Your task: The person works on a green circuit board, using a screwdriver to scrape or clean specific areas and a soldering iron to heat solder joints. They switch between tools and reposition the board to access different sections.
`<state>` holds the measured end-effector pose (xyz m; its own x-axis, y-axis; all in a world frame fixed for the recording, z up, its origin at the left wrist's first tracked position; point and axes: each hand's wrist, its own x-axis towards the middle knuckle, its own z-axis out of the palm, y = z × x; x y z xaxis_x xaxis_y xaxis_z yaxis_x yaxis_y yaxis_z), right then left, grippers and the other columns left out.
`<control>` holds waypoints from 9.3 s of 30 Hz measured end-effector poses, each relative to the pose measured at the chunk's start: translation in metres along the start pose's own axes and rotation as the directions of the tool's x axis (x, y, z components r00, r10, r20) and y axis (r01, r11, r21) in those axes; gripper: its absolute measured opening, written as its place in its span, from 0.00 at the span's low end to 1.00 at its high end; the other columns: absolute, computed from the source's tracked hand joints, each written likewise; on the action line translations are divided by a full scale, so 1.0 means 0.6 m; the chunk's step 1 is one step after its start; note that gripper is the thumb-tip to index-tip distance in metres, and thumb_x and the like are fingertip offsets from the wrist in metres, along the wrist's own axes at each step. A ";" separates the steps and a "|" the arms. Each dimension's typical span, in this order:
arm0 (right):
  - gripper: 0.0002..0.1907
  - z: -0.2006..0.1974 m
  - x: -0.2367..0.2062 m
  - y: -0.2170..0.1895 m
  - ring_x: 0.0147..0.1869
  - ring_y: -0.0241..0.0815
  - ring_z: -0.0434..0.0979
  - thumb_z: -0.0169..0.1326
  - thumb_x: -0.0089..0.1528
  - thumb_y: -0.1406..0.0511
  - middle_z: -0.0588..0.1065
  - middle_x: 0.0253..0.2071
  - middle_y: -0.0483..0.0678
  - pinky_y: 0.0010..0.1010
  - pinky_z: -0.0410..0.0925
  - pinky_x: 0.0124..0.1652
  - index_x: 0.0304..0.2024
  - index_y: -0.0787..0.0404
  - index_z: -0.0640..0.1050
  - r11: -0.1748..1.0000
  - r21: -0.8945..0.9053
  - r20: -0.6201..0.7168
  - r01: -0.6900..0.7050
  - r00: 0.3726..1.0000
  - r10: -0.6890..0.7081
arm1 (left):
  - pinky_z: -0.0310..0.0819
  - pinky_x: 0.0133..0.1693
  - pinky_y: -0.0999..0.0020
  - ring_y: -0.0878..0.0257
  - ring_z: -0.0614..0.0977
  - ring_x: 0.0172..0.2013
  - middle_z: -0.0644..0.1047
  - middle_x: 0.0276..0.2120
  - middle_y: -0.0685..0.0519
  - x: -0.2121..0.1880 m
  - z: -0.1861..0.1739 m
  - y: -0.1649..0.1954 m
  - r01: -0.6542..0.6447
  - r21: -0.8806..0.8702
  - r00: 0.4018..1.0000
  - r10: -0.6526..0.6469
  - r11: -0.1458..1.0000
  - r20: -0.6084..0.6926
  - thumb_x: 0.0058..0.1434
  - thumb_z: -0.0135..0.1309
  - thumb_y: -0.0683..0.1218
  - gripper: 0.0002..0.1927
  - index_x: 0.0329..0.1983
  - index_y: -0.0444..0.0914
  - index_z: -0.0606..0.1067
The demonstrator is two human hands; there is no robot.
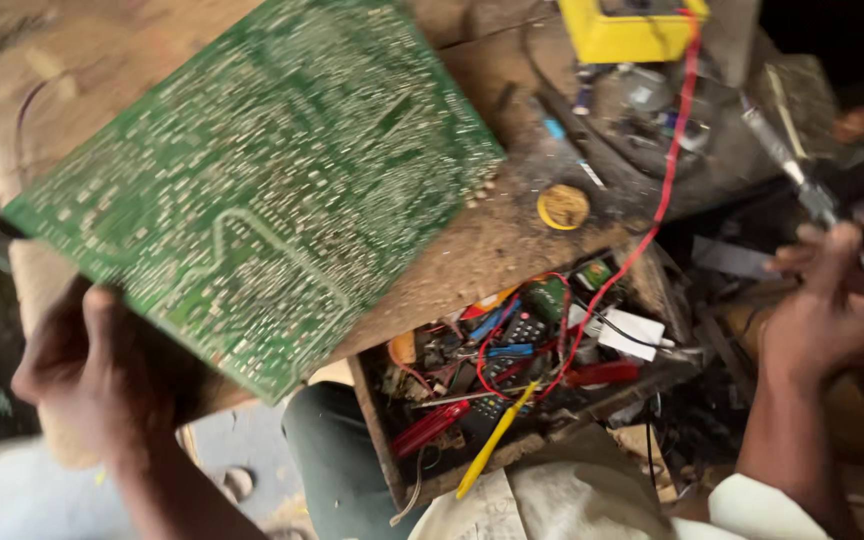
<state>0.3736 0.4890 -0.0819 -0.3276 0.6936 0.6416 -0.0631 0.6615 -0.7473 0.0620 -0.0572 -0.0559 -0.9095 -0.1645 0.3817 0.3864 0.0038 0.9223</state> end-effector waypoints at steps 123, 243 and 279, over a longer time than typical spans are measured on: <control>0.11 0.067 -0.216 -0.202 0.45 0.48 0.80 0.62 0.61 0.75 0.78 0.43 0.50 0.37 0.73 0.43 0.45 0.60 0.81 0.942 0.062 0.849 0.330 0.479 -0.223 | 0.83 0.55 0.69 0.63 0.86 0.49 0.83 0.50 0.44 -0.048 0.027 0.022 0.102 -0.068 0.993 -0.106 0.993 -0.060 0.69 0.67 0.43 0.23 0.57 0.29 0.68; 0.22 0.318 -0.319 -0.335 0.26 0.34 0.77 0.52 0.61 0.80 0.81 0.37 0.52 0.25 0.67 0.20 0.56 0.61 0.74 0.943 0.263 0.857 0.203 0.399 -0.325 | 0.77 0.35 0.76 0.71 0.81 0.33 0.84 0.34 0.51 0.007 -0.034 0.030 0.177 -0.030 0.962 -0.167 0.984 0.216 0.57 0.70 0.43 0.30 0.61 0.27 0.75; 0.13 0.264 -0.257 -0.296 0.30 0.31 0.78 0.55 0.61 0.77 0.80 0.37 0.48 0.24 0.67 0.27 0.44 0.57 0.79 0.983 0.111 0.845 0.148 0.507 -0.172 | 0.76 0.36 0.77 0.73 0.80 0.33 0.83 0.33 0.54 0.005 -0.031 0.039 0.238 -0.033 0.953 -0.227 0.971 0.202 0.57 0.70 0.43 0.30 0.60 0.27 0.76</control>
<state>0.2859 0.2193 -0.0759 -0.9516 -0.0032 0.3073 -0.2152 0.7208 -0.6589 0.0708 -0.0761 -0.0345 -0.9851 0.0419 0.1667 0.1636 -0.0680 0.9842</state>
